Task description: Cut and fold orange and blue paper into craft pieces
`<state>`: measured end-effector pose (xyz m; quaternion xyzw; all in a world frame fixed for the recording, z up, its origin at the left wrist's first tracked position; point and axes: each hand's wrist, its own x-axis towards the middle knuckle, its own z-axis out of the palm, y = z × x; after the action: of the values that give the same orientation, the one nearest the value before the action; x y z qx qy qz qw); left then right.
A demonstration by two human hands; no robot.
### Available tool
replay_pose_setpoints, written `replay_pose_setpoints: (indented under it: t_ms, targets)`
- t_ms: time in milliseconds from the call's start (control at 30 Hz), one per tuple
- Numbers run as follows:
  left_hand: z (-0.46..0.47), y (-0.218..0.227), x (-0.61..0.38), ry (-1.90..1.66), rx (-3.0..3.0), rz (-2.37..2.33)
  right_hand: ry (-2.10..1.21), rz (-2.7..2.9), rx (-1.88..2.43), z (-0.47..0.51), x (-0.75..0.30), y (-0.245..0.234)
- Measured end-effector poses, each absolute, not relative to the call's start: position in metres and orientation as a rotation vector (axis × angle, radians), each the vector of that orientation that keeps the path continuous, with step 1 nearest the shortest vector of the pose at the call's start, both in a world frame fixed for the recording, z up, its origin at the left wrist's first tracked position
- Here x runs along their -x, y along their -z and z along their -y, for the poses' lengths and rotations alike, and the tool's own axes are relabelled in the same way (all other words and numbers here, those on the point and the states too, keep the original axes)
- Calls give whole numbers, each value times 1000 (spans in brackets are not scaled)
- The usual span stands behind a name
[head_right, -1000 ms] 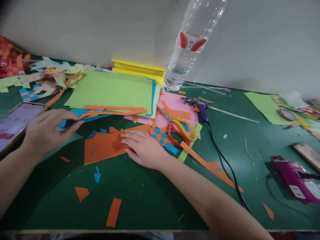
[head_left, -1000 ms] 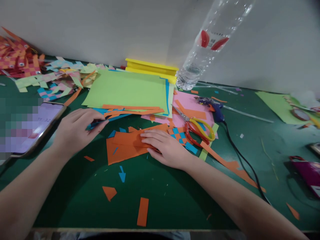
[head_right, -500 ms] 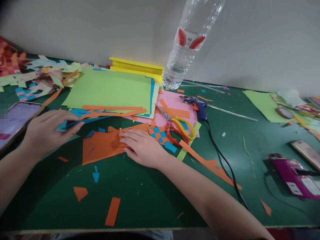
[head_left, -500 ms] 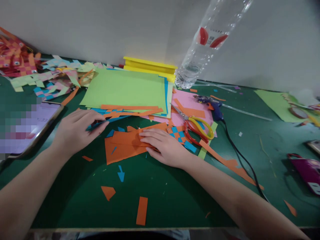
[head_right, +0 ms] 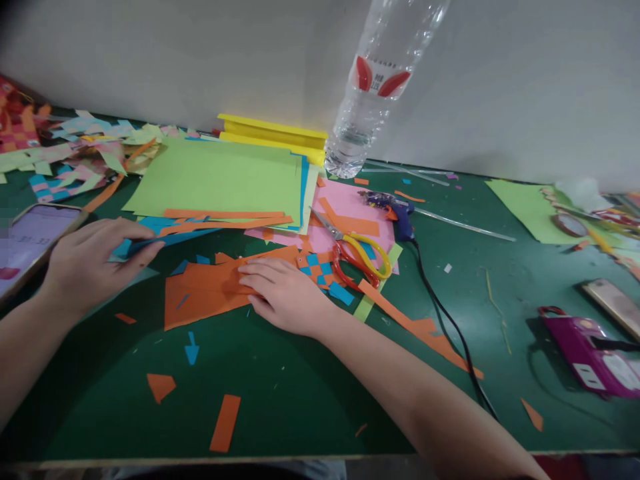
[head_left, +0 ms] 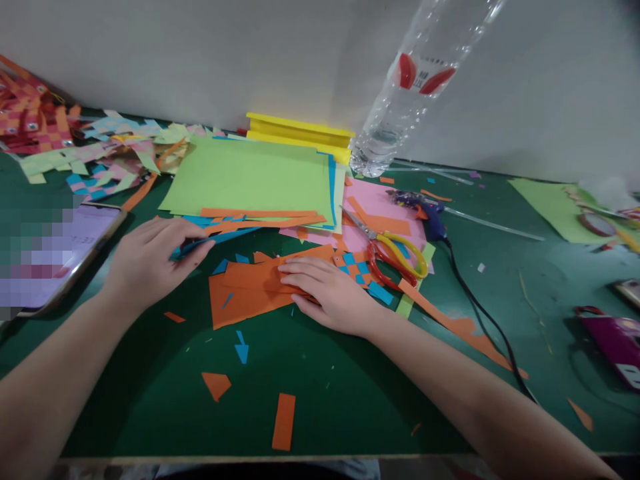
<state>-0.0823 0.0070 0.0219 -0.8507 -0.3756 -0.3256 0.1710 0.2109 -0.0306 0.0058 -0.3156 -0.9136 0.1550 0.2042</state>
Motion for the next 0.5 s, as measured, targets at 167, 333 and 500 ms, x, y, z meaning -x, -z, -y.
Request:
replay_pose_setpoints:
  t_ms: [167, 333, 500]
  targets:
    - [-6, -24, 85, 874, 2428, 1067, -439, 2553, 884, 31, -212, -6]
    - [-7, -23, 84, 885, 2420, 1062, -445, 2544, 888, 32, -211, -6]
    - [-7, -23, 84, 870, 2400, 1058, -432, 2544, 880, 32, -210, -6]
